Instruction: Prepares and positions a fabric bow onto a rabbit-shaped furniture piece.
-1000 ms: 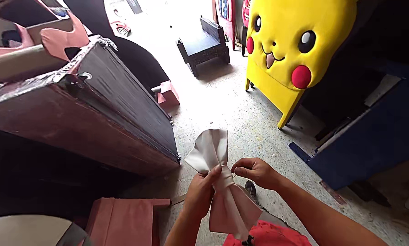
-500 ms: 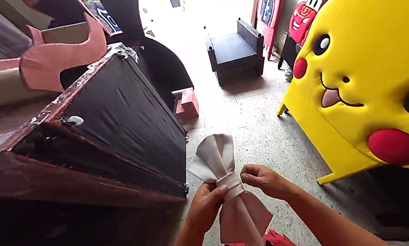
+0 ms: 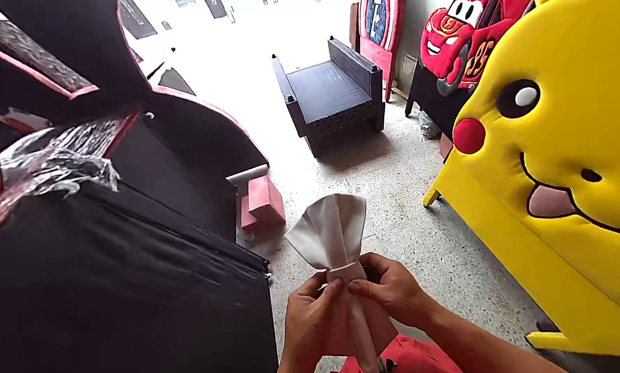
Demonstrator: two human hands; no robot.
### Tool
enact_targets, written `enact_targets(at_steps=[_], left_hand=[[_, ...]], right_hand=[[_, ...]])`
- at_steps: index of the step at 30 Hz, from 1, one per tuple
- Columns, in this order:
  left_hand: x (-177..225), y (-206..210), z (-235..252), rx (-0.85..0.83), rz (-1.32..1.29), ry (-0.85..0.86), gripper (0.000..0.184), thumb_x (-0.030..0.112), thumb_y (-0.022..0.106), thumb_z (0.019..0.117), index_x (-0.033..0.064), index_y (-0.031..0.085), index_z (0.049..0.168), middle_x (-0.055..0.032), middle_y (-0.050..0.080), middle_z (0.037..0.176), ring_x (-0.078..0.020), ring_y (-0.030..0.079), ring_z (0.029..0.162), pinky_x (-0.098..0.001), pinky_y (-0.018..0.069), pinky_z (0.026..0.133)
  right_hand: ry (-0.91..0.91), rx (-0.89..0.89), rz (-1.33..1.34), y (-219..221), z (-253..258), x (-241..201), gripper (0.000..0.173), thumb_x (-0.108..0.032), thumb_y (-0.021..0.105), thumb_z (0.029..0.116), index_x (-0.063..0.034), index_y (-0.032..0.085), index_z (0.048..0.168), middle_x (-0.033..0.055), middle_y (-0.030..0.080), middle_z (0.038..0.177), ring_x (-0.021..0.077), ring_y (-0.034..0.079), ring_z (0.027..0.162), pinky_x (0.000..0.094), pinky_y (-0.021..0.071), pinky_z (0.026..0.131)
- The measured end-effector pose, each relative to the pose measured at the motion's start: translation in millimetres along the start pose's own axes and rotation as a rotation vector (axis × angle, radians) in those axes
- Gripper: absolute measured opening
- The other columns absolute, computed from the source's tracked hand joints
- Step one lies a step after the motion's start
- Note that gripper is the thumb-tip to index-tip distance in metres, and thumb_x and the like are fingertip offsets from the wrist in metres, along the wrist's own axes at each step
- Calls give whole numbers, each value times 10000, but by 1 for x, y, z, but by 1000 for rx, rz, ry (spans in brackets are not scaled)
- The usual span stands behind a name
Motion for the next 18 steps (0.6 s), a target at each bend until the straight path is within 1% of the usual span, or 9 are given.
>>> enact_targets(at_steps=[2, 4, 6, 8, 10, 12, 14, 16, 18], left_hand=[[3, -6, 67, -19, 22, 27, 300, 188, 722, 958, -57, 718, 1131, -186, 753, 965, -243, 748, 832, -380, 647, 768], [6, -11, 136, -61, 95, 75, 378, 217, 764, 925, -45, 696, 1190, -155, 755, 1051, -236, 753, 902, -377, 651, 822], [5, -13, 204, -32, 214, 125, 347, 215, 806, 880, 1, 733, 1142, -102, 757, 1072, -207, 754, 899, -363, 662, 820], [9, -19, 266, 15, 212, 129, 317, 200, 812, 874, 7, 750, 1117, -100, 754, 1082, -204, 748, 900, -365, 657, 827], [25, -29, 326, 8, 141, 118, 343, 211, 799, 891, -21, 731, 1135, -118, 751, 1083, -210, 745, 934, -375, 646, 857], [43, -46, 378, -62, 107, 95, 355, 238, 766, 925, -31, 715, 1152, -112, 759, 1070, -189, 743, 952, -375, 633, 879], [58, -69, 422, -168, 211, 80, 329, 249, 762, 932, -13, 728, 1129, -80, 766, 1052, -150, 742, 941, -370, 631, 878], [70, -97, 472, -268, 458, 86, 281, 243, 779, 921, 5, 753, 1068, -77, 759, 1044, -137, 731, 927, -378, 625, 875], [82, -124, 524, -312, 644, 127, 270, 250, 791, 905, 5, 761, 1016, -107, 757, 1010, -163, 730, 915, -410, 610, 874]], right_hand=[[-21, -26, 74, -18, 70, -1, 346, -267, 768, 940, -35, 682, 1182, 74, 758, 1015, 164, 733, 930, 353, 619, 867], [-34, -54, 130, -39, 142, -1, 313, -274, 720, 976, -21, 685, 1158, 82, 745, 998, 161, 721, 921, 350, 608, 863], [-62, -20, 148, -59, 211, -1, 263, -251, 744, 959, -17, 700, 1071, 92, 738, 928, 166, 715, 856, 351, 610, 810], [-75, -49, 181, -73, 279, -7, 245, -229, 774, 933, -17, 692, 1024, 91, 732, 904, 162, 708, 834, 346, 606, 794], [-63, -186, 201, -87, 350, -23, 254, -259, 764, 941, -44, 668, 1037, 59, 720, 929, 138, 696, 853, 336, 598, 804], [-29, -344, 184, -96, 417, -36, 269, -294, 738, 958, -70, 669, 1090, 37, 727, 986, 126, 699, 898, 335, 598, 831], [-40, -482, 118, -100, 480, -45, 281, -296, 732, 962, -76, 686, 1131, 40, 740, 1008, 131, 709, 913, 338, 606, 836], [-100, -613, -27, -104, 545, -53, 319, -300, 764, 935, -104, 695, 1177, 6, 732, 930, 85, 683, 811, 290, 591, 738], [-183, -724, -255, -108, 611, -63, 422, -333, 804, 901, -123, 689, 1248, -42, 623, 750, 35, 540, 632, 242, 475, 584]])
Point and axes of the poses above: each hand's wrist, its own z-axis towards the middle knuckle, its own y-axis out of the palm, x = y × z, the point moved 3 cm from there along z, towards the middle knuckle
